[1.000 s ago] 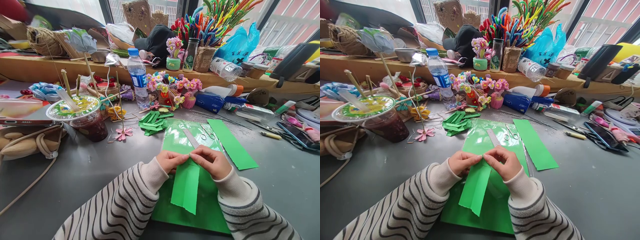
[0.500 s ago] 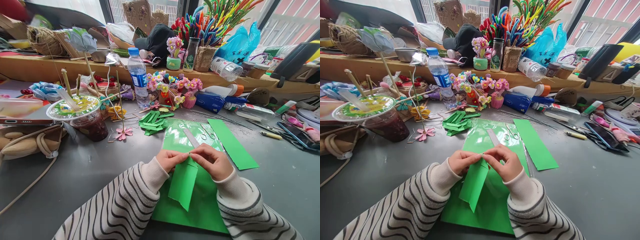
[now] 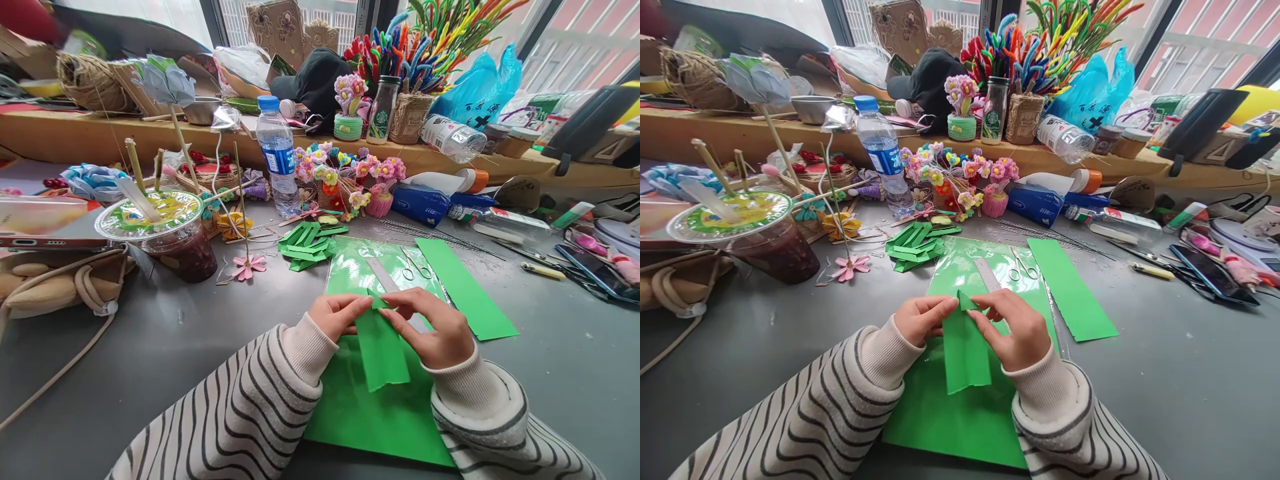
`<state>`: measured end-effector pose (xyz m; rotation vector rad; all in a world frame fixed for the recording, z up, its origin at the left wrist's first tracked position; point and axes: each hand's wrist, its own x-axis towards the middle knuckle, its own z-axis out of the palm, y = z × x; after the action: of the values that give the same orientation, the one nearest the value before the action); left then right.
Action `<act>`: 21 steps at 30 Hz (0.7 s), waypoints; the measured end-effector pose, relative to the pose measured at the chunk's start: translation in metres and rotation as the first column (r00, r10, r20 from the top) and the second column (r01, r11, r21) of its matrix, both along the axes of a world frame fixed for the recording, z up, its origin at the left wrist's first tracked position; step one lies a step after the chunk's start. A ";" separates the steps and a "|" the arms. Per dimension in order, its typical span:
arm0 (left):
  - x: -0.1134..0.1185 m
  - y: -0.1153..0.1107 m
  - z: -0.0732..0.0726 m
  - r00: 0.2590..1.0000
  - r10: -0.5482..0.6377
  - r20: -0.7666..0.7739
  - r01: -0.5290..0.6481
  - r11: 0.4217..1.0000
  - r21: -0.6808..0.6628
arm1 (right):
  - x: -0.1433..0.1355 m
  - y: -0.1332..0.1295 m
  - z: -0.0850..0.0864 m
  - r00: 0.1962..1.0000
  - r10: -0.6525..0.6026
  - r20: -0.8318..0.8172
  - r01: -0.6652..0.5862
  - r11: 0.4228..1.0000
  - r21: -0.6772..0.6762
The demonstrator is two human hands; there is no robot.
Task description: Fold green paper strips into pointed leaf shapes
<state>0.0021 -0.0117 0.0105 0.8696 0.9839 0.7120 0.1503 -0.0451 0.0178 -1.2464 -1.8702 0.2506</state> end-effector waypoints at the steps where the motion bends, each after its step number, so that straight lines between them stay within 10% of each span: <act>1: 0.000 0.000 0.001 1.000 -0.007 -0.005 0.007 1.000 0.002 | 0.001 0.000 0.000 1.000 -0.008 0.002 0.008 1.000 0.004; 9: 0.000 -0.002 -0.001 0.990 -0.119 0.075 0.113 0.990 0.088 | 0.000 0.000 -0.002 0.996 -0.045 -0.075 0.049 0.997 0.056; 16: 0.002 0.001 -0.007 0.986 0.130 0.106 -0.145 0.978 0.152 | 0.000 0.004 -0.012 0.973 0.025 -0.232 -0.049 0.994 -0.098; 21: 0.001 0.002 -0.010 0.994 0.094 0.054 -0.103 0.975 0.199 | -0.002 0.002 -0.013 0.965 -0.022 -0.262 -0.017 0.989 -0.146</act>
<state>0.0026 -0.0093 0.0009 0.9816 0.9309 0.9246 0.1481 -0.0430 0.0053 -1.2469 -1.6435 0.5352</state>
